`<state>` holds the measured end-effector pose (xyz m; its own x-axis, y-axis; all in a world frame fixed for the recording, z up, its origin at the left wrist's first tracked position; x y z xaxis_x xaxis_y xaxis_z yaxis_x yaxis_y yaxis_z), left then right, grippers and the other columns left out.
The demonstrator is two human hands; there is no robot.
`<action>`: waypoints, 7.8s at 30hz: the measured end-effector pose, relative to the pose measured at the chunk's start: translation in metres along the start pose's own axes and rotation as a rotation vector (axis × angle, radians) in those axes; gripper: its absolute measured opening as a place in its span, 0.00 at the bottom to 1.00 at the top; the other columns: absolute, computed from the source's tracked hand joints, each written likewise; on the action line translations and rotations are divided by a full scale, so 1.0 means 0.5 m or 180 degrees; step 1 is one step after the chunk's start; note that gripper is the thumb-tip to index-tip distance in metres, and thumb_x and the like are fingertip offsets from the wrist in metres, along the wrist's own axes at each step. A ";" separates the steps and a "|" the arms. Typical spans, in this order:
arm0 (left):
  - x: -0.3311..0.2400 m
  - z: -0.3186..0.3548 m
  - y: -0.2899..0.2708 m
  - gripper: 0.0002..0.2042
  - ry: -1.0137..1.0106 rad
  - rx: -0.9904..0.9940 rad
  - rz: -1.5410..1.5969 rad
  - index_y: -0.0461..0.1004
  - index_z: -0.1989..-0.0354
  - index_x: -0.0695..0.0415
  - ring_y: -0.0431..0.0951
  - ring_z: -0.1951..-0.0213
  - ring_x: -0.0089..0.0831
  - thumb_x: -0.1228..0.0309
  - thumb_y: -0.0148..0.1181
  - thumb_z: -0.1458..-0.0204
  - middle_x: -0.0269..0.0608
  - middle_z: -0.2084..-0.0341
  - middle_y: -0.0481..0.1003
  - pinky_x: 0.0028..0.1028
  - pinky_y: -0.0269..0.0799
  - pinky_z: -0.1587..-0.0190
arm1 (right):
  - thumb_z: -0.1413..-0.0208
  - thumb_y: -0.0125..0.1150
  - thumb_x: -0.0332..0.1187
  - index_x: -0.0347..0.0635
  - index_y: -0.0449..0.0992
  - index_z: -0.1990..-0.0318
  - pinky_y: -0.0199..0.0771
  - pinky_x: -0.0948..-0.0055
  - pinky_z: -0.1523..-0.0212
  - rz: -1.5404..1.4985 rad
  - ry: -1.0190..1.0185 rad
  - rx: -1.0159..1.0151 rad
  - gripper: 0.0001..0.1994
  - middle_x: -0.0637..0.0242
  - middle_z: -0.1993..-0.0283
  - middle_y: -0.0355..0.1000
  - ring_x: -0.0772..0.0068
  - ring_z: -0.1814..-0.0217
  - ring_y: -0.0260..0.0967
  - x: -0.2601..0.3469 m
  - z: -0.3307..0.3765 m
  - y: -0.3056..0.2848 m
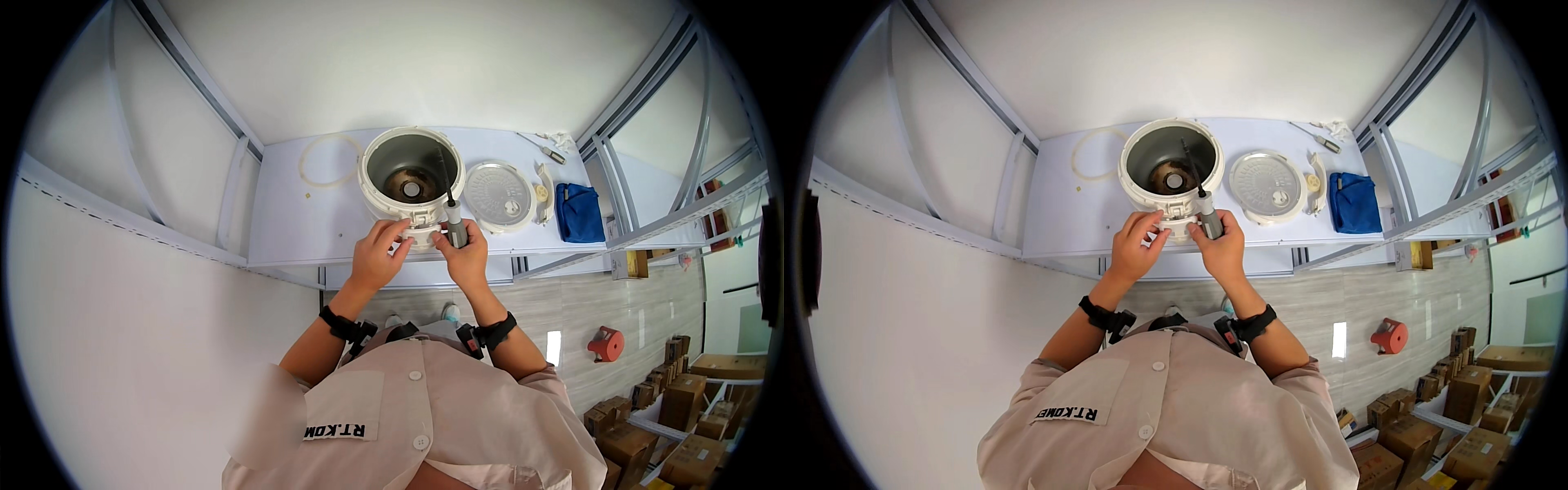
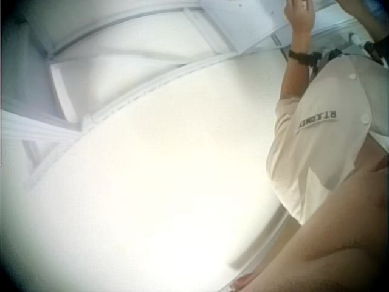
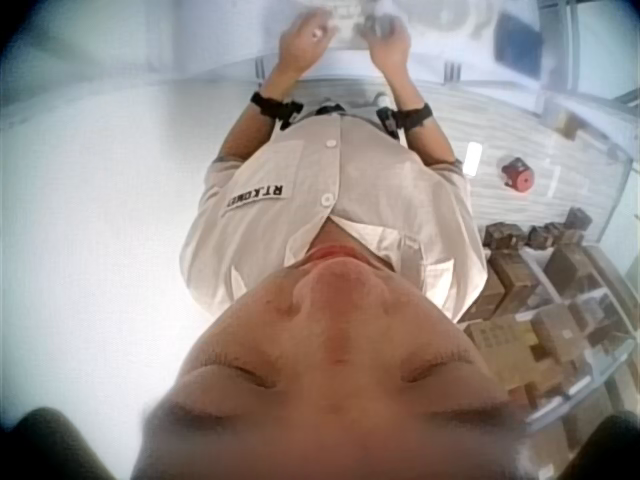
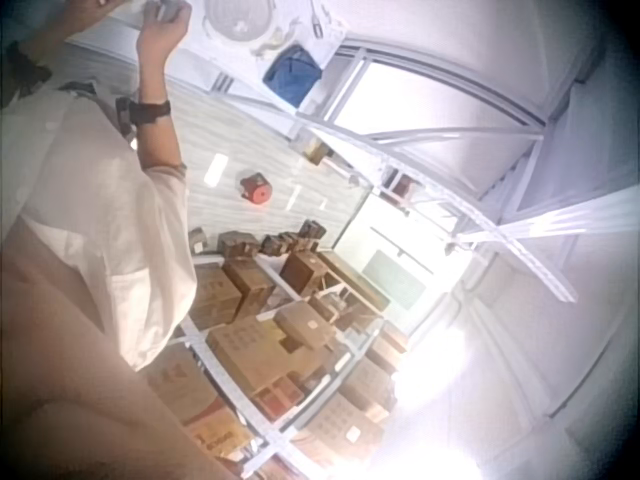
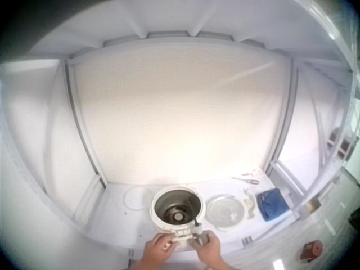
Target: The person uses a screwdriver to attach a white plastic bracket to the side of a white cylindrical appliance, then places a perforated metal lid on top and tightens a central knob. The person handles the bracket, lid, and knob in sequence on a white workbench.
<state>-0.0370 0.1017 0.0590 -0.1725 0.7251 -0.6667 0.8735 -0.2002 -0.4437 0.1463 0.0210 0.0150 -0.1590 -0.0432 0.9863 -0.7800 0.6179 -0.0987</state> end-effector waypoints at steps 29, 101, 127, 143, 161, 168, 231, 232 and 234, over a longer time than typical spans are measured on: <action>0.022 -0.025 -0.025 0.17 -0.0741 0.0008 0.1293 0.78 0.45 0.63 0.85 0.61 0.30 0.80 0.67 0.43 0.43 0.53 0.71 0.25 0.82 0.62 | 0.45 0.74 0.24 0.37 0.76 0.55 0.76 0.76 0.58 -0.0471 0.0011 0.0075 0.13 0.67 0.55 0.82 0.81 0.63 0.75 0.059 -0.017 -0.013; -0.043 -0.046 -0.005 0.28 0.0895 -0.0216 -0.1216 0.79 0.47 0.52 0.70 0.41 0.42 0.59 0.79 0.58 0.34 0.47 0.76 0.48 0.61 0.41 | 0.47 0.74 0.25 0.37 0.77 0.58 0.75 0.75 0.60 -0.0069 0.0498 0.0314 0.12 0.68 0.62 0.80 0.79 0.62 0.73 -0.087 -0.042 0.012; -0.020 -0.067 0.004 0.15 0.0546 0.0056 -0.0687 0.87 0.57 0.48 0.65 0.40 0.43 0.67 0.77 0.55 0.33 0.49 0.75 0.42 0.56 0.36 | 0.49 0.74 0.27 0.36 0.78 0.60 0.74 0.73 0.65 0.0145 0.0576 0.0171 0.12 0.65 0.68 0.79 0.76 0.68 0.74 -0.043 -0.047 0.000; -0.019 -0.070 0.009 0.12 0.0471 -0.0104 -0.0591 0.87 0.61 0.49 0.65 0.41 0.44 0.69 0.77 0.56 0.34 0.50 0.74 0.43 0.58 0.36 | 0.50 0.75 0.29 0.35 0.76 0.58 0.75 0.69 0.61 0.0417 0.0451 -0.0017 0.14 0.59 0.66 0.79 0.71 0.66 0.74 -0.034 -0.048 -0.005; -0.027 -0.088 0.048 0.13 0.0656 0.0373 -0.0722 0.77 0.60 0.50 0.73 0.44 0.35 0.65 0.71 0.51 0.32 0.53 0.77 0.53 0.40 0.33 | 0.52 0.76 0.30 0.34 0.76 0.55 0.76 0.67 0.58 0.0664 0.0377 -0.0114 0.19 0.56 0.63 0.78 0.67 0.63 0.75 -0.022 -0.057 -0.014; -0.026 -0.093 0.050 0.13 0.0565 0.0516 -0.0665 0.76 0.59 0.51 0.72 0.50 0.36 0.65 0.71 0.51 0.32 0.57 0.77 0.52 0.41 0.36 | 0.50 0.75 0.28 0.35 0.76 0.57 0.75 0.71 0.58 0.0547 0.0358 0.0074 0.15 0.62 0.63 0.79 0.75 0.62 0.74 -0.012 -0.053 -0.012; -0.035 -0.121 0.055 0.19 0.0613 0.0925 -0.1209 0.79 0.49 0.53 0.70 0.57 0.33 0.56 0.69 0.46 0.31 0.61 0.76 0.40 0.50 0.51 | 0.45 0.74 0.25 0.37 0.75 0.60 0.76 0.75 0.61 -0.0323 0.0342 -0.0598 0.11 0.68 0.65 0.80 0.81 0.66 0.74 -0.006 -0.015 -0.058; -0.033 -0.121 0.058 0.20 0.0585 0.0946 -0.1220 0.79 0.49 0.53 0.70 0.57 0.33 0.56 0.69 0.45 0.31 0.61 0.76 0.40 0.50 0.51 | 0.44 0.73 0.24 0.37 0.75 0.60 0.76 0.75 0.60 -0.0307 0.0367 -0.0594 0.10 0.68 0.64 0.80 0.80 0.65 0.75 -0.007 -0.011 -0.059; -0.034 -0.121 0.059 0.20 0.0583 0.0918 -0.1223 0.79 0.49 0.52 0.70 0.57 0.33 0.56 0.69 0.45 0.31 0.61 0.76 0.40 0.50 0.51 | 0.44 0.72 0.22 0.36 0.75 0.59 0.77 0.75 0.59 -0.0269 0.0420 -0.0588 0.10 0.66 0.62 0.81 0.79 0.63 0.77 -0.007 0.001 -0.061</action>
<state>0.0191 0.1232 0.0935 -0.3513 0.8804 -0.3188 0.5971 -0.0516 -0.8005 0.1704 0.0017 0.0143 -0.0081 -0.0054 1.0000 -0.6615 0.7500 -0.0013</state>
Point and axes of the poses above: each hand's wrist, its own z-axis away from the middle knuckle, its own y-axis out of the palm, x = y × z, the point moved 9 cm from there along -z, towards the middle knuckle
